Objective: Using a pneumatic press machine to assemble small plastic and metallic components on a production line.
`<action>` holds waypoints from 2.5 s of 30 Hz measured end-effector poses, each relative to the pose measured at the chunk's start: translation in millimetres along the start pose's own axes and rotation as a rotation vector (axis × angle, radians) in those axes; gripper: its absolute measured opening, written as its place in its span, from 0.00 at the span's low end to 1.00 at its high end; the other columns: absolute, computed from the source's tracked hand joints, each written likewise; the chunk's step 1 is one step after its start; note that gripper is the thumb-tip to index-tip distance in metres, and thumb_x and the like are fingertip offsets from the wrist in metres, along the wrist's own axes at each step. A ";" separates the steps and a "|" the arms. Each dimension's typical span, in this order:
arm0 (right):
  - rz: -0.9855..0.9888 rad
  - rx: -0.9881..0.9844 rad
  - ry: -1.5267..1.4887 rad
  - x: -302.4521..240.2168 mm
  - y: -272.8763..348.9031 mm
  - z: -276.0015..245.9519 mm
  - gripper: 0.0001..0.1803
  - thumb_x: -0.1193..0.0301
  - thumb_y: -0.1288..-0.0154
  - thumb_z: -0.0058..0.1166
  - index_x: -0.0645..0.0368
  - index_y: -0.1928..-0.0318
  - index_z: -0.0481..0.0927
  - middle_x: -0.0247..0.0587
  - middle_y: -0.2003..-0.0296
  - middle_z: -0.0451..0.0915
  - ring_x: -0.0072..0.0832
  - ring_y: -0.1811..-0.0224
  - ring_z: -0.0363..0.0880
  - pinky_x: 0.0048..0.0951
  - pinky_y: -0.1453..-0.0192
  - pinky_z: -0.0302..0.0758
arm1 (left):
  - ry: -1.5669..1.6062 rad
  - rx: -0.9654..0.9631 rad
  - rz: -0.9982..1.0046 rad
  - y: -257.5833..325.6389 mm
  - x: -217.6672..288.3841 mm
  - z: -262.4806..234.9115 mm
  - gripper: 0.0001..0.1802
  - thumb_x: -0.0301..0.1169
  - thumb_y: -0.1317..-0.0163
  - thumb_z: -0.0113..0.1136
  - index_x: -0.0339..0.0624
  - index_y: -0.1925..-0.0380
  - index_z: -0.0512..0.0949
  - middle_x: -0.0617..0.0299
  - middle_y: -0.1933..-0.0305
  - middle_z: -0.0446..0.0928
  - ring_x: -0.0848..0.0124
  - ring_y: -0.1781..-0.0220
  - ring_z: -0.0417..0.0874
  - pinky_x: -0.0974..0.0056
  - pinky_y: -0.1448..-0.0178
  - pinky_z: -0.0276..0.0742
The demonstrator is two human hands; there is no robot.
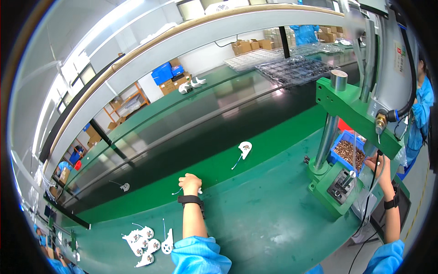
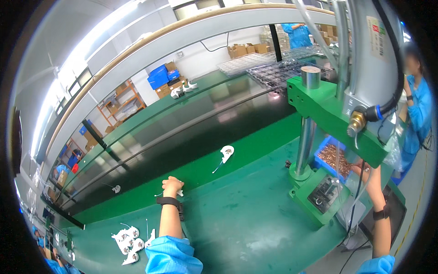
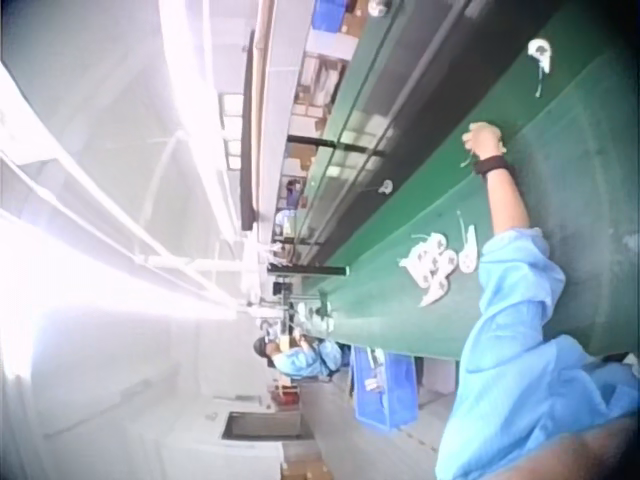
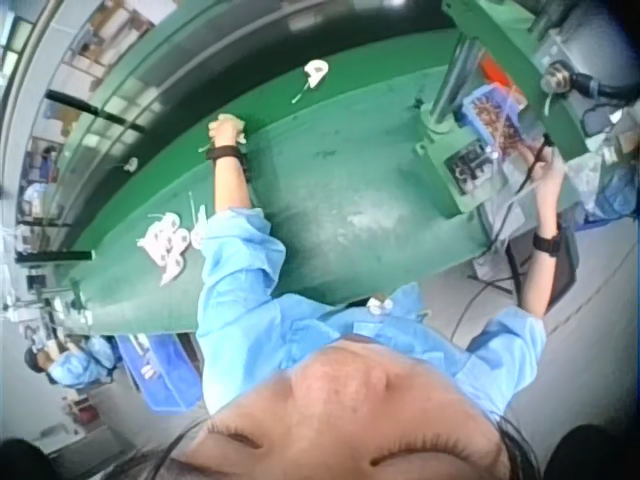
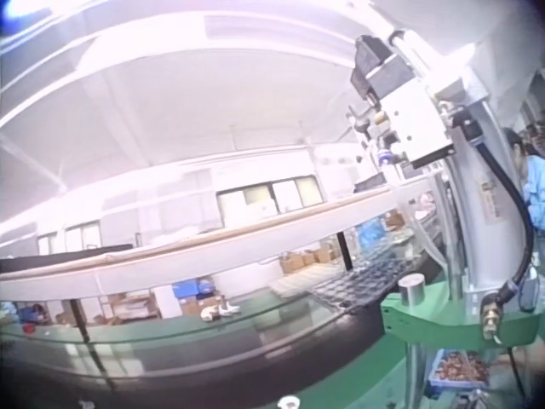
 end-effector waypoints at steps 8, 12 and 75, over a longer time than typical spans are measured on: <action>-0.005 0.040 -0.028 27.1 8.7 -25.5 0.09 0.75 0.57 0.60 0.64 0.71 0.78 0.41 0.79 0.77 0.25 0.76 0.74 0.26 0.69 0.70 | 1.027 -0.430 1.041 230.1 167.7 -100.2 0.18 0.38 0.35 0.39 0.36 0.56 0.70 0.59 0.70 0.76 0.78 0.80 0.74 0.75 0.84 0.65; -0.012 -0.096 0.164 -5.6 14.7 -12.1 0.09 0.73 0.55 0.59 0.62 0.71 0.79 0.41 0.80 0.76 0.25 0.76 0.74 0.26 0.69 0.70 | 1.166 -0.483 1.367 364.0 218.6 -108.5 0.18 0.41 0.34 0.39 0.42 0.53 0.67 0.70 0.73 0.68 0.85 0.81 0.60 0.79 0.79 0.54; 0.104 -0.017 -0.586 -11.3 29.2 -29.6 0.09 0.77 0.44 0.55 0.67 0.63 0.78 0.37 0.67 0.79 0.18 0.64 0.75 0.19 0.56 0.72 | 0.654 -0.480 1.464 457.0 251.0 -51.0 0.25 0.36 0.42 0.55 0.35 0.50 0.62 0.45 0.65 0.77 0.58 0.66 0.80 0.64 0.62 0.72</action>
Point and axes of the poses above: each hand's wrist, its own y-axis away from the middle knuckle, its own z-axis out of the palm, x = y × z, the point moved 10 cm from there along -y, towards the middle knuckle
